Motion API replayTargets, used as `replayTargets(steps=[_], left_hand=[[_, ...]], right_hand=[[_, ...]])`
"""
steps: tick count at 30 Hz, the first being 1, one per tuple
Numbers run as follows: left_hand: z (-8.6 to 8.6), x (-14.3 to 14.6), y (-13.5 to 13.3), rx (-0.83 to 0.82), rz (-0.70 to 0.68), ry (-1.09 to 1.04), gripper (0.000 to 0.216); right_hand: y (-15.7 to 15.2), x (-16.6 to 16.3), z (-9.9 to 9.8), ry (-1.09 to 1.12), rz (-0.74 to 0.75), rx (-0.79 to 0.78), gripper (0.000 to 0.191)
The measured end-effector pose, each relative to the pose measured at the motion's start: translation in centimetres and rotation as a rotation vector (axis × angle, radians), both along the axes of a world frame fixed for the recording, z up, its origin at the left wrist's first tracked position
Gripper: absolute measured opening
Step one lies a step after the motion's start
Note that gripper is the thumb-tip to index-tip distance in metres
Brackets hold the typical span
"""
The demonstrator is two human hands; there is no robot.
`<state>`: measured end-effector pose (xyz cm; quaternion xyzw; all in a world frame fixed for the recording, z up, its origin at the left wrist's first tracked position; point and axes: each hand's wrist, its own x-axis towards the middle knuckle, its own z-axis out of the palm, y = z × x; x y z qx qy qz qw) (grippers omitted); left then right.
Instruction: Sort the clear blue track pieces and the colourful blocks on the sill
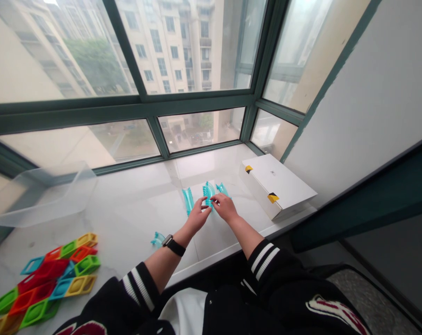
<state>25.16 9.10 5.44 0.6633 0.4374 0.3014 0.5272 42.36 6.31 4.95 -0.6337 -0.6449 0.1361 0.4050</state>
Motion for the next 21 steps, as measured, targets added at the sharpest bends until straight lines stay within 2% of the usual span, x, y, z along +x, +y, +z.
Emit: replayTargets(steps=[14,21], left_hand=[[0.04,-0.09,-0.07,-0.004,-0.006,0.013,0.057],[-0.16,-0.18,-0.12,-0.012,-0.006,0.010,0.060]], right_hand=[[0.14,0.29,-0.21,-0.008,0.020,-0.015,0.020],[0.00,0.27,-0.54,-0.014,-0.005,-0.036,0.032]])
